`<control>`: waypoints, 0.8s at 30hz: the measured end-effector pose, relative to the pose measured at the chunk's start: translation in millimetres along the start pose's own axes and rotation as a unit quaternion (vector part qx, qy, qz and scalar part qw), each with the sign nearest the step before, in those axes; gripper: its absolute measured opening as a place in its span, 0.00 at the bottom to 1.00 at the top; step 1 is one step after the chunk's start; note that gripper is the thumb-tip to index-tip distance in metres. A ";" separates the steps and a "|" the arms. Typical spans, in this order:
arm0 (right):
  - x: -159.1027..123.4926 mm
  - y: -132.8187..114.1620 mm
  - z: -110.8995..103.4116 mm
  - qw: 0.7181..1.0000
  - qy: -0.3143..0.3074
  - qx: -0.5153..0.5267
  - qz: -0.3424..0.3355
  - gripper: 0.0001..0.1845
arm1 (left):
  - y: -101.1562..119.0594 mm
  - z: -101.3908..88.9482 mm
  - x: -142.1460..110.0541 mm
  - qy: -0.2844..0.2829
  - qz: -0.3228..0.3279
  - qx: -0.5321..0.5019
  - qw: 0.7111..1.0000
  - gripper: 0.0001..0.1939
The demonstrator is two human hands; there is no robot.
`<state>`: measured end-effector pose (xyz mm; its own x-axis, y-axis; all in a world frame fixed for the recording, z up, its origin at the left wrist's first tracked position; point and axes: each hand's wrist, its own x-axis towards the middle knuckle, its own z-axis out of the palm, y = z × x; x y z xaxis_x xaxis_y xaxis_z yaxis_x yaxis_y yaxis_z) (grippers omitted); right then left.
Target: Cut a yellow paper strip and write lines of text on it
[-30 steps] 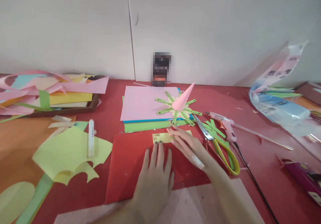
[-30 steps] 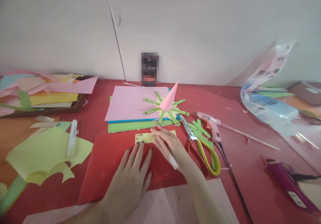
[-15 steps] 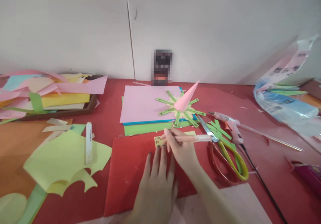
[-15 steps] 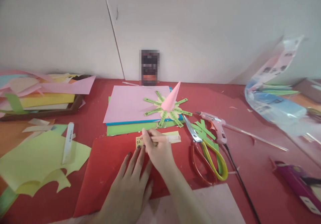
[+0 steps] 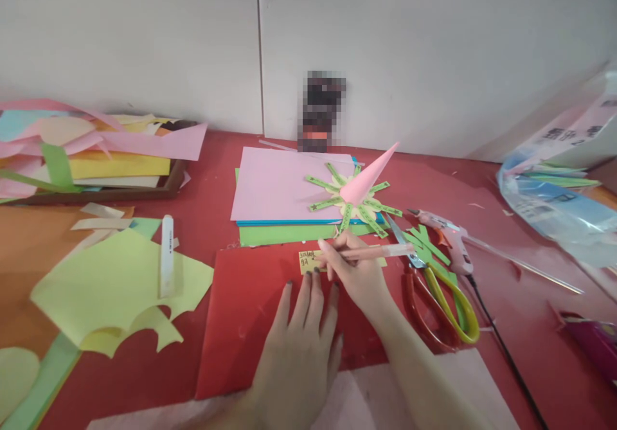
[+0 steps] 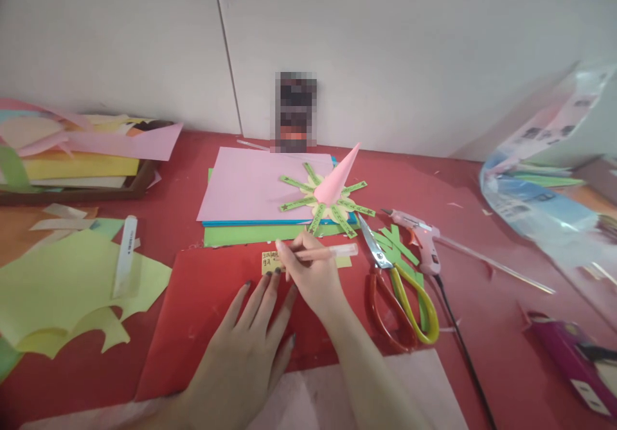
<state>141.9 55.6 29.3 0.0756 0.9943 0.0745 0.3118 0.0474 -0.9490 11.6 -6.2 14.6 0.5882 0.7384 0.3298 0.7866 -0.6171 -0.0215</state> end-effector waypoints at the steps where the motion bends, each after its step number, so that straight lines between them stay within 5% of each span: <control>1: -0.8 0.0 0.0 1.000 0.002 -0.007 -0.006 0.16 | -0.2 0.0 0.0 0.000 0.003 0.000 1.000 0.23; 11: 0.7 -4.5 1.7 0.996 0.016 0.080 0.029 0.17 | 1.5 -0.4 0.2 0.003 0.002 0.012 1.000 0.24; 24: -0.6 0.3 3.4 1.000 -0.004 -0.013 -0.025 0.17 | 2.2 -2.0 1.2 -0.008 -0.009 -0.003 1.000 0.22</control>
<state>138.7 55.3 28.0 0.0510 0.9916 0.1185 0.3392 0.0944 -0.9360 13.7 -7.2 16.9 0.5766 0.7542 0.3141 0.7962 -0.6050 -0.0089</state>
